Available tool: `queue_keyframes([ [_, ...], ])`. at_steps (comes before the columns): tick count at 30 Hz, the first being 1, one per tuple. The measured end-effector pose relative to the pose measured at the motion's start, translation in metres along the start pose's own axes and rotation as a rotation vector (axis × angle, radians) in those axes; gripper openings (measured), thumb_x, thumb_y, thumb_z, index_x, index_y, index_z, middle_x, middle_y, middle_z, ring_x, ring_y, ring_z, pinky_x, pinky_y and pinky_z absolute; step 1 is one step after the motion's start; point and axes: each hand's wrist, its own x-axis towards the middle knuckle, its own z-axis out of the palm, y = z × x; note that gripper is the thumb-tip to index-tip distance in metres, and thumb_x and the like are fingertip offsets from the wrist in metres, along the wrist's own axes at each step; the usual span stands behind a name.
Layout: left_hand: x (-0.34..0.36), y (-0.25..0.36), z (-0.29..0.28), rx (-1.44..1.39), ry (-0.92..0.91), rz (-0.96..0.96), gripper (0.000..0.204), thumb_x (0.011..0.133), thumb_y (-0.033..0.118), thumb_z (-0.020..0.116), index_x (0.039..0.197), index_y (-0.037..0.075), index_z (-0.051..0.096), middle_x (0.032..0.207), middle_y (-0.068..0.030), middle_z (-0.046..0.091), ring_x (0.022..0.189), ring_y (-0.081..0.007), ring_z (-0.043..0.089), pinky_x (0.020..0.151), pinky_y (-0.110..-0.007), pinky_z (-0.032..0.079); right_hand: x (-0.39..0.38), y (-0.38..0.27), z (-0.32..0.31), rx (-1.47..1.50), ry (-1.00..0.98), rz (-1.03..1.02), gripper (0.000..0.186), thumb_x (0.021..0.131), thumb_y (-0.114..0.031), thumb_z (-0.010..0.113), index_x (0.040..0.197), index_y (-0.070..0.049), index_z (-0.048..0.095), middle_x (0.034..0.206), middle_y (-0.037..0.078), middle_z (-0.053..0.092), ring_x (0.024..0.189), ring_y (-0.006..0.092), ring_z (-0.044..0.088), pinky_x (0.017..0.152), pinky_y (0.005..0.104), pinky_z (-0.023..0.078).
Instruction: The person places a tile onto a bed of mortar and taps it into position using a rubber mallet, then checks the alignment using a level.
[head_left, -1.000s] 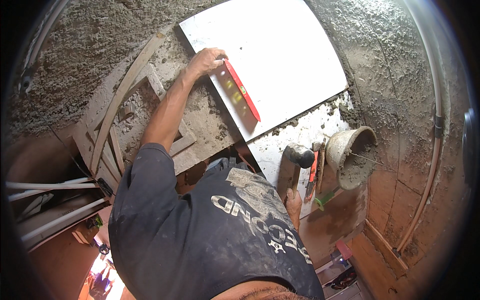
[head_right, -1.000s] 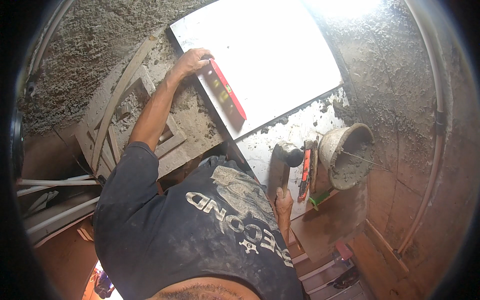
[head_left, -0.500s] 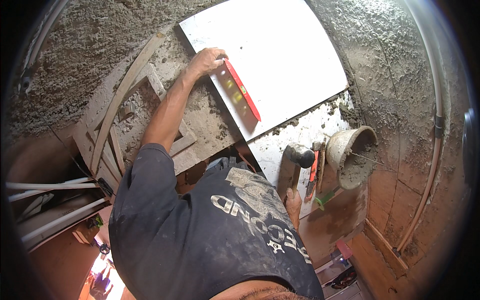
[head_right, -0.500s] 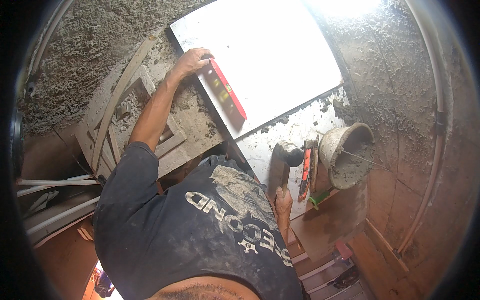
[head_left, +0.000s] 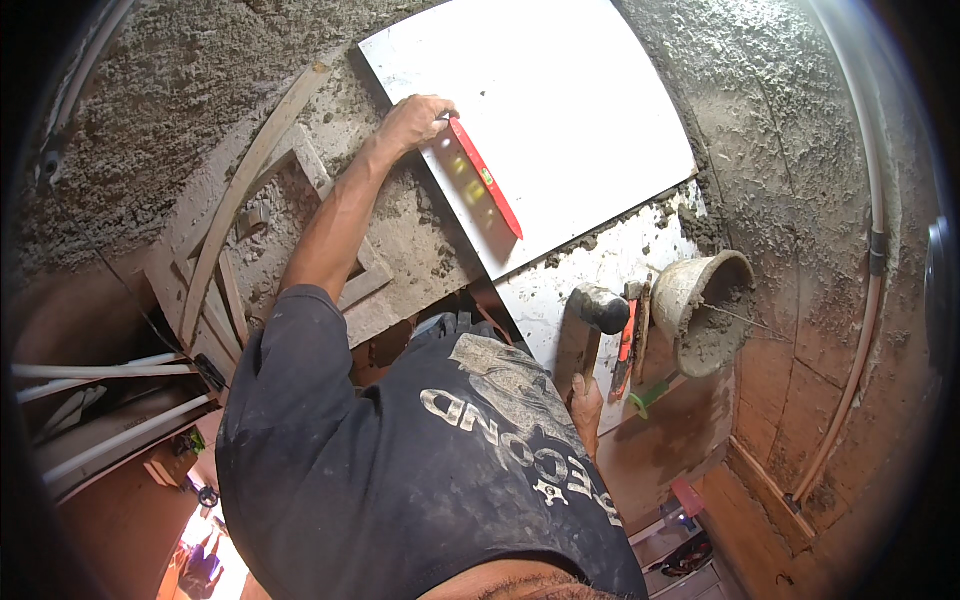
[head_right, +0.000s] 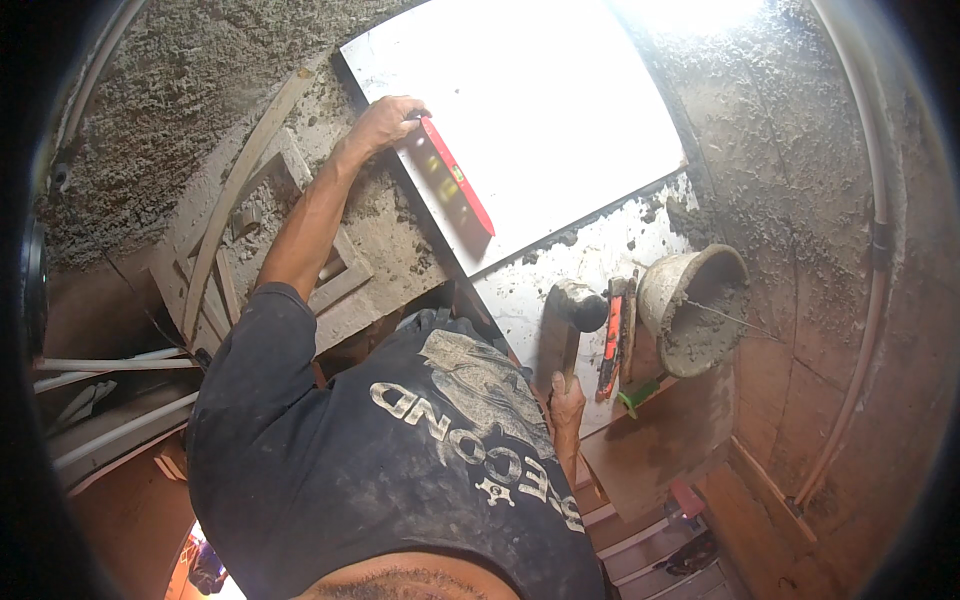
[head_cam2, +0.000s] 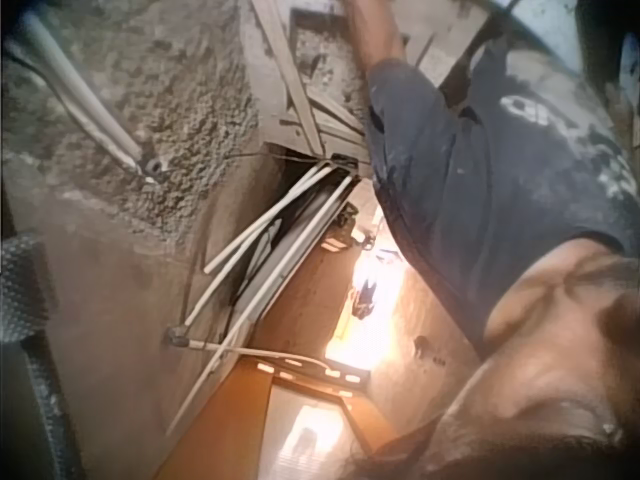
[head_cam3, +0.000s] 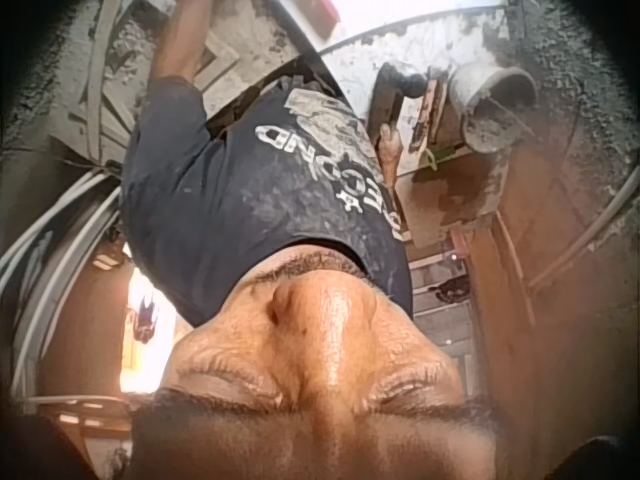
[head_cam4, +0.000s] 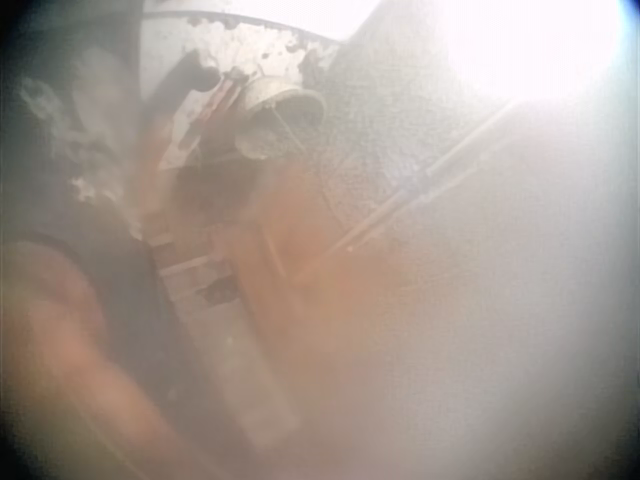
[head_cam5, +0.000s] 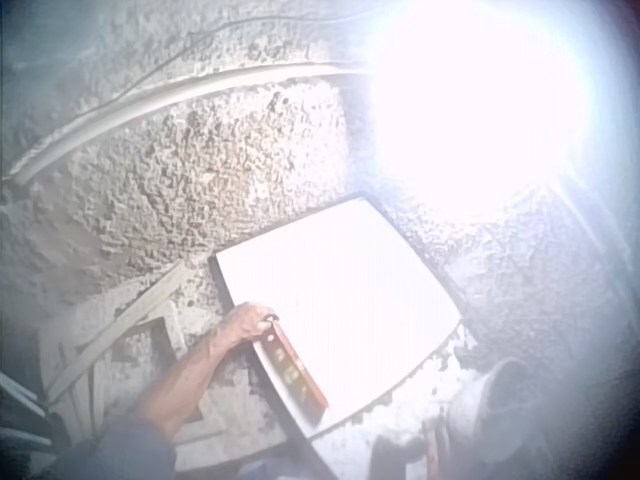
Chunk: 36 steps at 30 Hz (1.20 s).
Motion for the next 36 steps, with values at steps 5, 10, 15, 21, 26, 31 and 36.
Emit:
queue_keyframes([
  [5,0.001,0.004,0.0,0.07,0.046,0.021,0.023,0.082,0.008,0.064,0.104,0.012,0.067,0.103,-0.0096,0.068,0.088,-0.0207,0.066,0.084,-0.031,0.054,-0.001,-0.005,0.0,0.004,0.009,-0.008,0.05,0.088,-0.048,0.057,0.085,0.002,0.055,0.061,0.009,0.054,0.057,0.0189,0.053,0.055,0.0348,0.043],
  [10,0.002,-0.002,0.006,0.04,0.076,0.028,0.023,0.081,0.006,0.065,0.103,0.013,0.068,0.101,-0.0089,0.068,0.085,-0.0203,0.067,0.082,-0.032,0.055,-0.002,-0.007,0.001,-0.018,0.015,-0.019,0.049,0.089,-0.048,0.056,0.086,0.001,0.056,0.062,0.008,0.053,0.058,0.0179,0.051,0.055,0.034,0.042],
  [15,0.004,-0.011,0.011,0.043,0.09,0.053,0.023,0.081,0.007,0.063,0.102,0.013,0.069,0.101,-0.0089,0.068,0.084,-0.0205,0.067,0.081,-0.031,0.055,0.0,-0.006,0.002,0.014,0.002,-0.004,0.048,0.089,-0.046,0.057,0.085,0.002,0.056,0.062,0.009,0.055,0.057,0.0194,0.053,0.056,0.0353,0.044],
  [21,0.005,-0.011,0.012,0.062,0.09,0.054,0.025,0.081,0.004,0.062,0.103,0.014,0.069,0.101,-0.0089,0.068,0.086,-0.0205,0.067,0.082,-0.031,0.055,-0.001,-0.011,0.001,-0.038,0.014,-0.014,0.05,0.088,-0.046,0.058,0.085,0.003,0.055,0.063,0.011,0.056,0.058,0.0204,0.054,0.057,0.036,0.044],
  [26,0.005,-0.014,0.013,0.08,0.099,0.072,0.027,0.081,0.004,0.062,0.104,0.015,0.069,0.102,-0.0089,0.068,0.086,-0.02,0.067,0.082,-0.031,0.056,0.002,-0.002,0.002,0.009,-0.024,0.051,0.052,0.087,-0.049,0.058,0.086,0.003,0.056,0.063,0.01,0.056,0.059,0.0194,0.053,0.057,0.0352,0.044],
  [31,0.005,-0.011,0.012,0.083,0.07,0.044,0.026,0.081,0.005,0.062,0.105,0.015,0.068,0.104,-0.0083,0.067,0.086,-0.0198,0.067,0.082,-0.032,0.055,-0.001,-0.008,0.002,0.009,-0.002,0.037,0.054,0.086,-0.052,0.058,0.088,0.003,0.056,0.062,0.008,0.054,0.058,0.0178,0.052,0.056,0.0342,0.043],
  [36,0.004,-0.008,0.01,0.098,0.087,0.067,0.025,0.082,0.007,0.062,0.105,0.015,0.068,0.104,-0.0069,0.068,0.086,-0.0208,0.067,0.084,-0.033,0.054,-0.001,-0.011,0.002,0.005,-0.002,0.035,0.053,0.086,-0.05,0.058,0.088,0.002,0.056,0.062,0.008,0.054,0.058,0.0174,0.052,0.055,0.034,0.042],
])
